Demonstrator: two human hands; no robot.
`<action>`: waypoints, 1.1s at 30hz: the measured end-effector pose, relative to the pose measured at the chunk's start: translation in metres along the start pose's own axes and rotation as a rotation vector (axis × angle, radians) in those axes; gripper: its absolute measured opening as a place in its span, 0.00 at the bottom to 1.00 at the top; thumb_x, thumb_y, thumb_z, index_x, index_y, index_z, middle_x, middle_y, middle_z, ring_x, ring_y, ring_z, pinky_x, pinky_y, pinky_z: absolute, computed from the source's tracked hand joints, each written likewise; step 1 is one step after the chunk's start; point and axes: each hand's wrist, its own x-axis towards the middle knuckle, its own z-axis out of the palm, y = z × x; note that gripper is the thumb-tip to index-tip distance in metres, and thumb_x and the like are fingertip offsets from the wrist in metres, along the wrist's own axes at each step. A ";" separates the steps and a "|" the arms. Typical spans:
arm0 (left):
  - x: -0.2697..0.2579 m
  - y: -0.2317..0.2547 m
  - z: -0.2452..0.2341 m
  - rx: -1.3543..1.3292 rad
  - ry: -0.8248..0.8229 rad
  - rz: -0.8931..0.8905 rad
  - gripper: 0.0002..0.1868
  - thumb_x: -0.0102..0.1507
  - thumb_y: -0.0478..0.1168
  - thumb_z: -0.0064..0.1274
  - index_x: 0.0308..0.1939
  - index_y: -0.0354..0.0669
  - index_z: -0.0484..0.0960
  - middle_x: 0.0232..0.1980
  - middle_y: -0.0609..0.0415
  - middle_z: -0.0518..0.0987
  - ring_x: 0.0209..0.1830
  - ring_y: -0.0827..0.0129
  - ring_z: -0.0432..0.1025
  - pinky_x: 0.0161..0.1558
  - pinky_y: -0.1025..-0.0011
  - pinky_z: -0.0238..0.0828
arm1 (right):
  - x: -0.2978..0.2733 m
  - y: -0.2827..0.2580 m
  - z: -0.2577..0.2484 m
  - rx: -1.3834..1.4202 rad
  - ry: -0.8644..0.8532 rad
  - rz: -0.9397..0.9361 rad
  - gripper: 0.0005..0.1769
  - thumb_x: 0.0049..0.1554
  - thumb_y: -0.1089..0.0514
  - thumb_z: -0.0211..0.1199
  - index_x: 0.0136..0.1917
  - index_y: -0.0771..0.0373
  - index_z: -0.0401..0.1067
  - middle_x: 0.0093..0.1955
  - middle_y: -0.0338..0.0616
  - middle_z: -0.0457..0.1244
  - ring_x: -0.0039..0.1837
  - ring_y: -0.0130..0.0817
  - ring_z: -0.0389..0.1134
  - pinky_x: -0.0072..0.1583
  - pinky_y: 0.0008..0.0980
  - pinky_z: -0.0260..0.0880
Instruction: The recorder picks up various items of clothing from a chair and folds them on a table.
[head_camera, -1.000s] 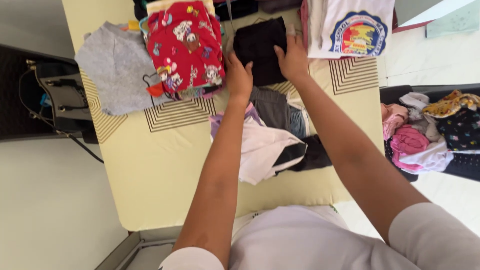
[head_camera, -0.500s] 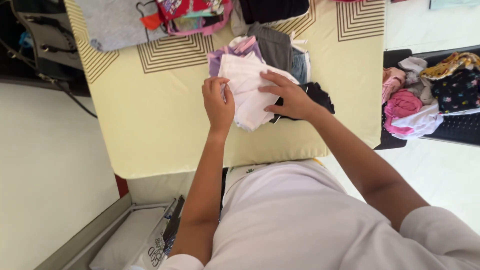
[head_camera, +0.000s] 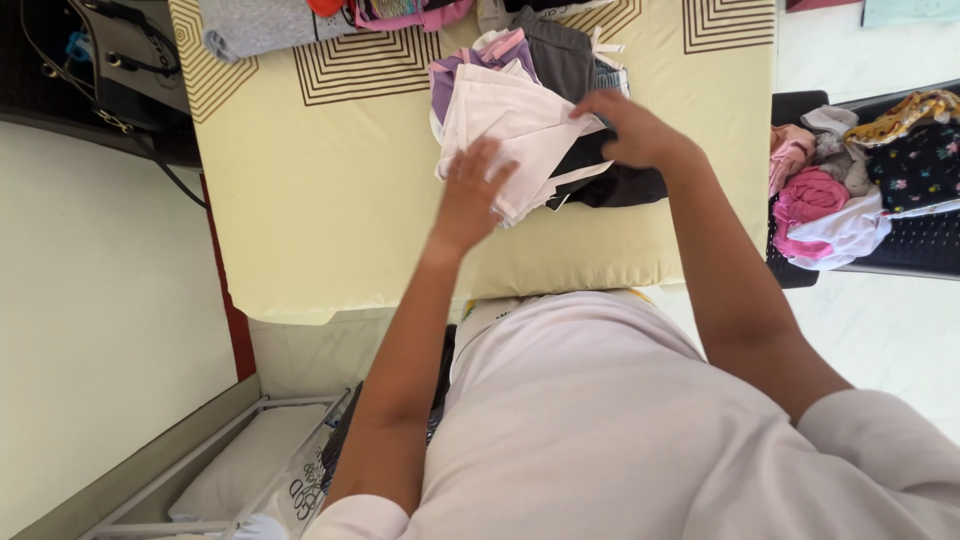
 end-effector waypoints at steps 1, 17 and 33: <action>-0.001 0.001 0.012 0.013 -0.049 0.097 0.40 0.43 0.35 0.68 0.62 0.47 0.78 0.73 0.44 0.60 0.77 0.47 0.50 0.73 0.42 0.44 | -0.007 -0.014 -0.010 -0.015 -0.110 -0.085 0.41 0.40 0.73 0.61 0.68 0.55 0.68 0.68 0.53 0.59 0.71 0.53 0.61 0.69 0.42 0.63; 0.091 -0.025 -0.038 0.078 0.753 -0.071 0.07 0.63 0.35 0.54 0.41 0.42 0.72 0.38 0.48 0.77 0.35 0.52 0.74 0.35 0.62 0.70 | -0.010 0.007 0.015 0.123 0.028 0.252 0.20 0.59 0.51 0.68 0.61 0.59 0.71 0.50 0.39 0.67 0.49 0.31 0.64 0.52 0.32 0.66; -0.035 0.022 0.113 -2.081 -0.096 -0.629 0.27 0.69 0.51 0.60 0.67 0.49 0.68 0.63 0.59 0.76 0.65 0.68 0.71 0.69 0.57 0.67 | -0.011 -0.029 -0.014 0.888 0.035 0.525 0.05 0.62 0.57 0.64 0.48 0.56 0.69 0.45 0.31 0.65 0.48 0.21 0.68 0.50 0.25 0.71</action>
